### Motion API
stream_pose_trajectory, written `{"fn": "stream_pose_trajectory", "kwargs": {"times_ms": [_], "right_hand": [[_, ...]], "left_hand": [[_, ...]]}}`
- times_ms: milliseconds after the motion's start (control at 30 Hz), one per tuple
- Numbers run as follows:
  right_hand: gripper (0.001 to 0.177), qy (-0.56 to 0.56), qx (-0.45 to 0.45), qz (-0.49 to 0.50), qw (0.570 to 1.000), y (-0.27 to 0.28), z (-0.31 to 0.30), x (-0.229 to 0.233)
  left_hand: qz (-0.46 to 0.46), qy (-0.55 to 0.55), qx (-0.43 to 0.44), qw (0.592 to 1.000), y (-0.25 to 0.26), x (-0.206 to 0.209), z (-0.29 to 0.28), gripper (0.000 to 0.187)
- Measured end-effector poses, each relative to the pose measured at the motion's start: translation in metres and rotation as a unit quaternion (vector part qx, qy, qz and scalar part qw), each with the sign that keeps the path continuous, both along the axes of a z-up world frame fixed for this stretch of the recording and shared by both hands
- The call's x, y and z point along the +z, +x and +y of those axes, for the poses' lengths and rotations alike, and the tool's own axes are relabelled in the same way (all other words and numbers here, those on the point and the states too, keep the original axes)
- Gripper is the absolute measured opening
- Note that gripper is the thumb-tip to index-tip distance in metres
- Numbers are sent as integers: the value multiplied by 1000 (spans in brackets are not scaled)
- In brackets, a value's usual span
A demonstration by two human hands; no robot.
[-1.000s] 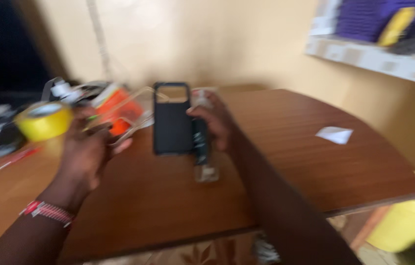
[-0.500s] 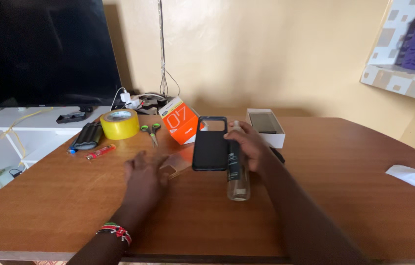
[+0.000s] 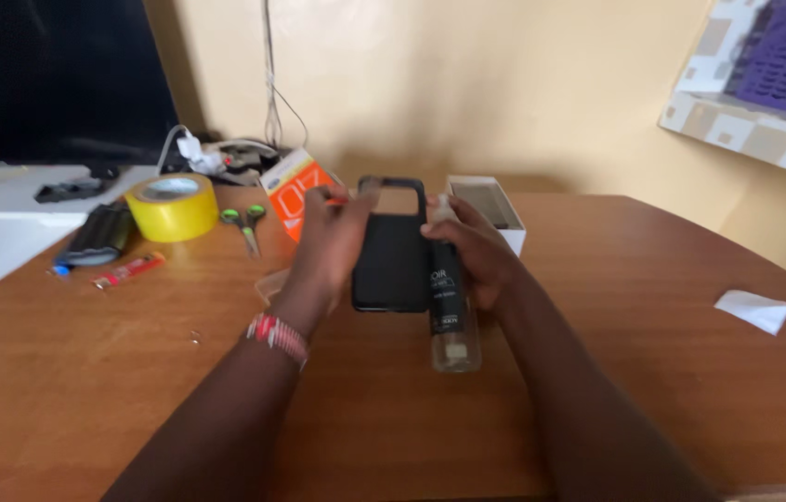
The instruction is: The person wipes a black smartphone with a dark cloth, turning it over to clean both sides and the edges. They then wipe a black phone case and place the phone into the case.
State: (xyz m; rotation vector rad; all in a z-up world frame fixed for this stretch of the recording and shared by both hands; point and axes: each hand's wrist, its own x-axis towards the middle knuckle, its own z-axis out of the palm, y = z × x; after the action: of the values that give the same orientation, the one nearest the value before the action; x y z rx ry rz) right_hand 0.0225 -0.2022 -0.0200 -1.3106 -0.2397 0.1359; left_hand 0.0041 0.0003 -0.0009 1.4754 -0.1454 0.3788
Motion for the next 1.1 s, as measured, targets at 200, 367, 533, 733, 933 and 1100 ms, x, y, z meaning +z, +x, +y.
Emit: {"fn": "stream_pose_trajectory", "kwargs": {"times_ms": [200, 367, 533, 733, 933, 1100], "right_hand": [[61, 81, 19, -23, 996, -14, -5, 17], [59, 116, 155, -29, 981, -17, -18, 30], [53, -2, 148, -49, 988, -13, -15, 14], [54, -23, 111, -62, 992, -12, -4, 15], [53, -16, 136, -76, 988, -14, -7, 13], [53, -39, 97, -26, 994, -24, -4, 27]], "left_hand": [[89, -171, -243, 951, 15, 5, -9, 26], [83, -305, -145, 938, 29, -6, 10, 19], [146, -307, -36, 940, 46, -9, 13, 26], [136, -444, -293, 836, 23, -6, 3, 50], [97, -383, -321, 861, 12, -3, -1, 67], [194, -366, -221, 883, 20, -7, 0, 80]]}}
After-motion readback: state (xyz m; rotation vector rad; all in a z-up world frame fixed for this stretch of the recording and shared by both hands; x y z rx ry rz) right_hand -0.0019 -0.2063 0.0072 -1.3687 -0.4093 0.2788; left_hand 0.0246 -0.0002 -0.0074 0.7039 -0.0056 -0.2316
